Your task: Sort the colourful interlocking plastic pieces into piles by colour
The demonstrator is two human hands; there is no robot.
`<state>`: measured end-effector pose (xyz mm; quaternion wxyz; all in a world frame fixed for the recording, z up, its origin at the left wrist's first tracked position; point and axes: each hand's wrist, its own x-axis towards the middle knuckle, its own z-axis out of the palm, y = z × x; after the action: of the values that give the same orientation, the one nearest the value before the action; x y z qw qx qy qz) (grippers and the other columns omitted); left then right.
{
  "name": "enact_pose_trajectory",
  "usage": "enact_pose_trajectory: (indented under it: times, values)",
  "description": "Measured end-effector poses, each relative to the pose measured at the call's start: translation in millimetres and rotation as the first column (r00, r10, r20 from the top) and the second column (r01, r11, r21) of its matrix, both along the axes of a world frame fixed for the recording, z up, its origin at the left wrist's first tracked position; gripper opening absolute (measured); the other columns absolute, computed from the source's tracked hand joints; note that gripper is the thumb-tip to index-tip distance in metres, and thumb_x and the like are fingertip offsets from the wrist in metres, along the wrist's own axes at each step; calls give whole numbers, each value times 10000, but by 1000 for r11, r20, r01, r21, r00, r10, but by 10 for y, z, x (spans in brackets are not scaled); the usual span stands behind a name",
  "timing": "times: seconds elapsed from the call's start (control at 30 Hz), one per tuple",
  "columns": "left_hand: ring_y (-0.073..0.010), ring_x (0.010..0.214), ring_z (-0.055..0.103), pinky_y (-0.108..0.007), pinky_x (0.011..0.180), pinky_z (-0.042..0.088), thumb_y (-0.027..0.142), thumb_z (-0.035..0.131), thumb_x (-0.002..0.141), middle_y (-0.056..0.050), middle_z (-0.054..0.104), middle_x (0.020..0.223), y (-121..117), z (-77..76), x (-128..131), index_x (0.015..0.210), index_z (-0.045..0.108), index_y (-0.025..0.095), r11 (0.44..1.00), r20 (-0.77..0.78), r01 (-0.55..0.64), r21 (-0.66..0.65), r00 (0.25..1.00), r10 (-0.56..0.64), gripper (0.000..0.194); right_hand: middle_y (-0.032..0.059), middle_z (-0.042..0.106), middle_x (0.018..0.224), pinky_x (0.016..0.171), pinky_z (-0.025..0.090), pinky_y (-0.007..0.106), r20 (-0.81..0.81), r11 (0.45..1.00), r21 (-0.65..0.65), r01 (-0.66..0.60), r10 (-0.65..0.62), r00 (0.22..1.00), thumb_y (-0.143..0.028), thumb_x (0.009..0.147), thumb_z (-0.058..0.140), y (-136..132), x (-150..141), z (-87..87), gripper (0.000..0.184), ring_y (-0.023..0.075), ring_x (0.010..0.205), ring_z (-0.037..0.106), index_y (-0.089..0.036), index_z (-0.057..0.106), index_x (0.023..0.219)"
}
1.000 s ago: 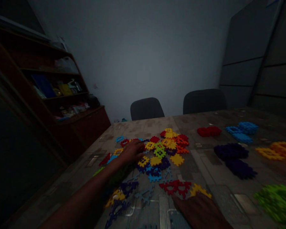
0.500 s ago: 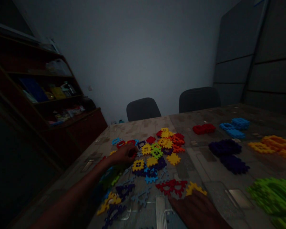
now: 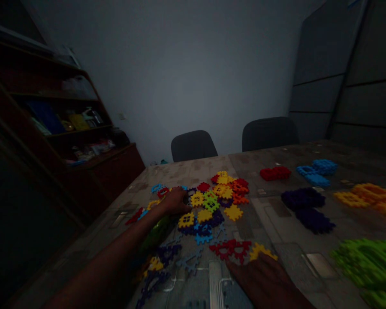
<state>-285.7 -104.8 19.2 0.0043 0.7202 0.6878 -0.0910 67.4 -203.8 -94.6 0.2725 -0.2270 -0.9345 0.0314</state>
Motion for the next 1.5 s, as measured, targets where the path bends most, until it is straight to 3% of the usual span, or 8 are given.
enact_pose_trajectory:
  times: [0.13,0.3,0.5,0.67,0.87,1.03,1.3,1.5]
  values:
    - [-289,1191,680,-521,1016,576,393,720,1030,-99,678,1353,-85,92,22,1282,681,191,1000,-48,1,11,999,0,325,27,826,1133,962,577,473,7,999,39,16,-16,1000,-158,784,577,-40,-67,-78,1021,299,945,779,-362,174,1699]
    - [-320,1263,633,-588,1110,476,416,749,995,-100,678,1348,-318,345,-97,1264,683,187,999,-109,-4,41,994,9,360,74,790,1246,1035,532,530,23,995,-71,70,-69,997,-236,791,647,-182,-50,113,962,341,1081,743,-326,280,1676]
    - [-364,1207,638,-483,1088,456,297,802,842,-134,722,1197,-1103,596,-106,1077,679,201,996,0,48,72,999,-49,282,92,762,1300,1064,501,604,89,984,-178,26,-10,996,-148,623,704,-182,1,226,1096,373,1138,727,-326,356,1647]
    - [-308,1171,603,-445,1071,483,267,830,764,-60,677,1279,-1906,146,205,1125,616,290,968,381,237,83,890,-250,421,111,719,1396,1100,470,649,90,979,-199,38,-20,996,-149,618,757,-222,-22,271,1190,421,1246,673,-321,269,1689]
    - [-256,1031,661,-479,1115,443,106,675,945,-55,736,1113,-2044,-466,403,1104,625,239,908,305,413,73,858,-414,213,110,722,1390,1069,493,638,138,987,-163,10,13,990,-195,619,778,-118,25,101,1205,416,1220,683,-339,263,1698]
    - [-242,1029,668,-438,1060,489,226,694,1026,-41,742,1132,-2062,-501,384,1194,615,231,892,245,435,121,858,-451,186,145,733,1367,1023,521,639,83,979,-198,-44,62,995,-324,521,861,-39,-22,-72,1370,445,1128,711,-291,203,1722]
    - [-183,985,672,-314,1042,462,317,683,1065,14,759,1125,-2131,-518,426,1234,604,261,863,339,412,291,800,-496,196,134,627,1538,1176,408,637,164,944,-317,89,-37,986,-247,578,831,-255,-98,289,1308,443,1337,613,-324,203,1722]
    - [-201,984,705,-316,991,507,358,808,977,1,769,1123,-2178,-463,471,1257,612,267,880,354,374,293,812,-464,353,130,574,1594,1199,390,661,195,923,-369,110,-39,980,-110,623,850,-217,-86,244,1332,452,1424,542,-366,151,1728]
